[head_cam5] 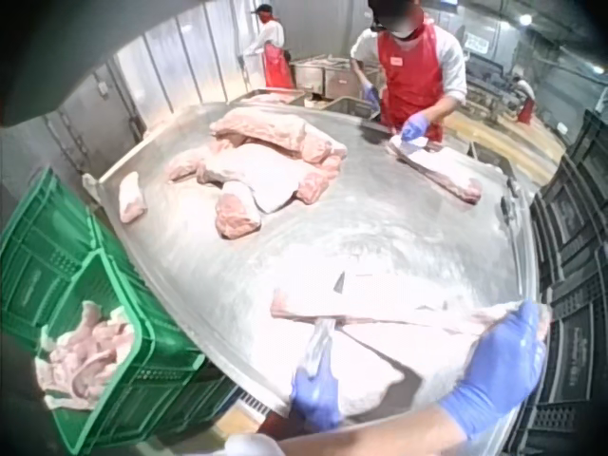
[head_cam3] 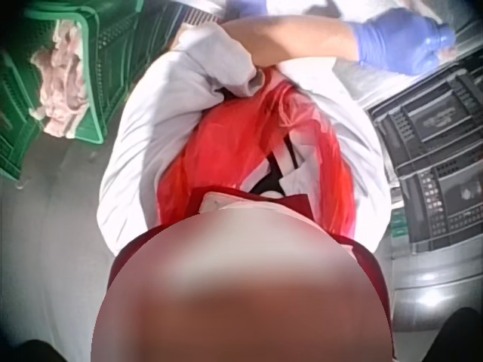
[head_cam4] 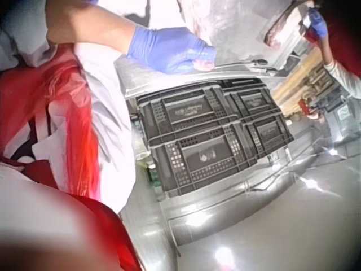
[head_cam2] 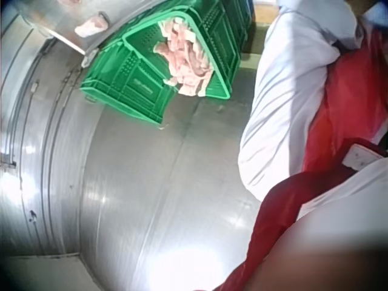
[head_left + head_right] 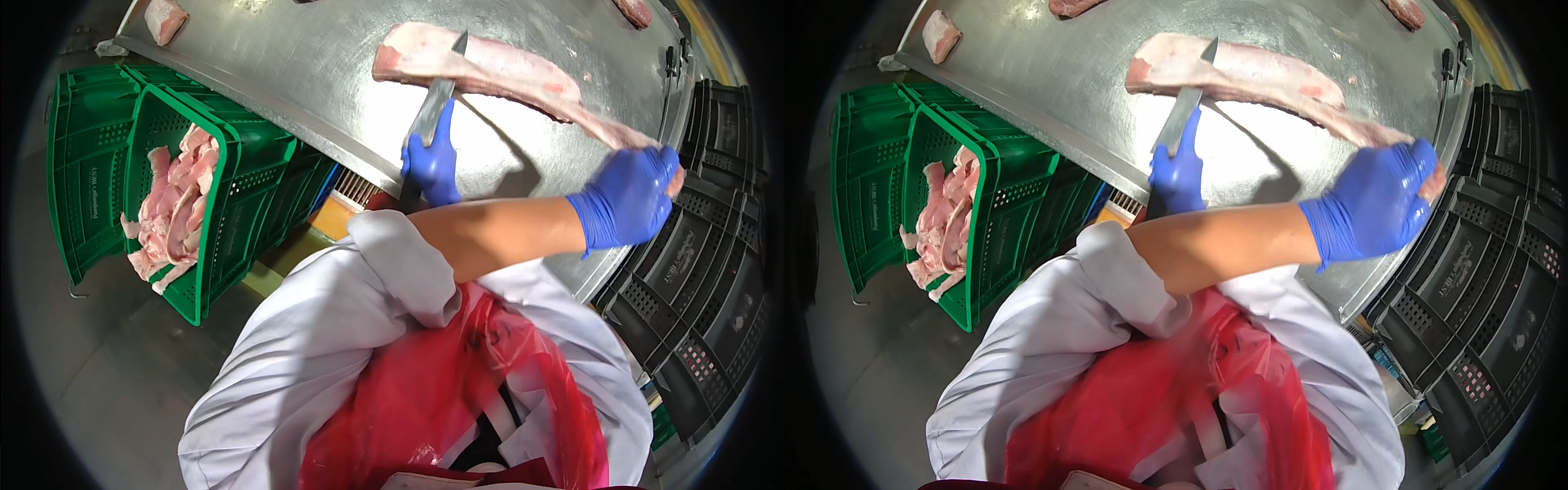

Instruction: The person uses a knife to trim fat and cut large pieces of raw meat on a stainless steel table. Trimmed fat is placed into a green crate, and the trimmed meat is set aside on the table.

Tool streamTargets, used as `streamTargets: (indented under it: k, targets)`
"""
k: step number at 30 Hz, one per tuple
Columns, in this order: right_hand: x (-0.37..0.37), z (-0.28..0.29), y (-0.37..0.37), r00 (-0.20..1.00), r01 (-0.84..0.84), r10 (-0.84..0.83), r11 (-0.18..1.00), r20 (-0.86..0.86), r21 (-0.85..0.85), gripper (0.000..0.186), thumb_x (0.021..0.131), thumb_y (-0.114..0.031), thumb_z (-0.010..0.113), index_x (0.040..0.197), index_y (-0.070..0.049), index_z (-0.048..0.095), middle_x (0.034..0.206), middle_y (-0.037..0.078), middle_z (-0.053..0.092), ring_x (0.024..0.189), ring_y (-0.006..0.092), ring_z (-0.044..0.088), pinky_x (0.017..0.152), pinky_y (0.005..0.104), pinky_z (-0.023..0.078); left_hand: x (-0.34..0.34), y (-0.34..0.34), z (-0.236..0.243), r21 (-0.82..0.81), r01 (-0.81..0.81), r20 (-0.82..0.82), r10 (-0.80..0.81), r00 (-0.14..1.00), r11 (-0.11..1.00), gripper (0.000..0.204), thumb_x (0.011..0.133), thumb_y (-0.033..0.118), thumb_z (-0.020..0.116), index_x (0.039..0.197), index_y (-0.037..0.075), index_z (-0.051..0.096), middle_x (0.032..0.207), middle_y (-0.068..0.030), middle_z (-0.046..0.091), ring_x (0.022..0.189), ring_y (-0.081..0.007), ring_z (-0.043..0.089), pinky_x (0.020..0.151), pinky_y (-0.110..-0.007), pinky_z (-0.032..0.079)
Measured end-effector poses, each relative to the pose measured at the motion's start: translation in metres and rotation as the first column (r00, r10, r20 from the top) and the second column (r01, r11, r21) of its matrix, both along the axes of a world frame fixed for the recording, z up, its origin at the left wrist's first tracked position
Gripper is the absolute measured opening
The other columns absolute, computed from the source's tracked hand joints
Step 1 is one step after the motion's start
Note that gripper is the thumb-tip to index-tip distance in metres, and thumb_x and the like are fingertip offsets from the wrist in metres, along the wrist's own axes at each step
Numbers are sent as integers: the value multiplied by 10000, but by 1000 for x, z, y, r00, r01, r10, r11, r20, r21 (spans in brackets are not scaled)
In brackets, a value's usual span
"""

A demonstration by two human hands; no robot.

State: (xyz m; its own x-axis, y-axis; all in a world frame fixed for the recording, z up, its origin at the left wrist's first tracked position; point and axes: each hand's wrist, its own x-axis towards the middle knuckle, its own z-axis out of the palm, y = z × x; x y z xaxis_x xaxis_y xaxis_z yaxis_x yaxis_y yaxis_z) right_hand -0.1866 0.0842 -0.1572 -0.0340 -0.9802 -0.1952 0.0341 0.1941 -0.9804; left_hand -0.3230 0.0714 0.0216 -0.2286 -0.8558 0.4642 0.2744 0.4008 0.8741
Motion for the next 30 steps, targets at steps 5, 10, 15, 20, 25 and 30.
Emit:
streamTargets:
  k: [5,10,15,20,25,30]
  targets:
    - [-12,-44,-85,980,103,-114,992,162,73,803,916,-41,483,1561,-194,31,719,68,565,535,144,556,463,298,482,6,19,8,-29,87,3,-87,996,996,130,805,36,584,870,16,474,767,-146,587,704,-384,616,608,-446,480]
    - [84,-5,-5,947,316,-316,949,-53,-14,649,934,-152,543,1491,-29,235,771,108,612,584,169,581,550,313,512,22,20,28,-24,36,-77,-38,996,999,137,761,19,598,839,15,486,741,-162,584,672,-375,613,611,-451,473]
    - [60,-31,-51,1000,10,-11,987,6,160,874,941,-179,541,1592,-90,-36,792,111,628,595,204,613,523,348,508,33,26,47,36,149,-191,-139,972,988,82,821,25,559,822,24,477,732,-135,557,707,-324,577,617,-426,448]
    - [81,19,-28,994,46,-61,987,95,157,626,967,-167,543,1509,-161,230,794,61,581,614,146,567,537,309,505,59,30,70,13,193,-136,-189,972,981,58,909,65,530,908,18,564,786,-89,582,786,-228,574,670,-381,473]
    - [109,13,-23,989,64,-64,998,132,5,724,983,-186,509,1569,-108,93,808,82,595,616,166,577,536,317,505,83,29,76,-65,166,-131,-173,976,984,84,914,40,535,983,11,571,883,-86,585,834,-217,574,700,-361,474]
    - [105,76,-46,958,20,-109,947,265,319,777,955,-127,490,1588,-153,41,797,103,601,584,196,588,503,348,496,108,22,96,-204,11,-109,-34,993,979,147,918,16,539,1059,5,578,981,-82,588,881,-206,574,731,-341,475]
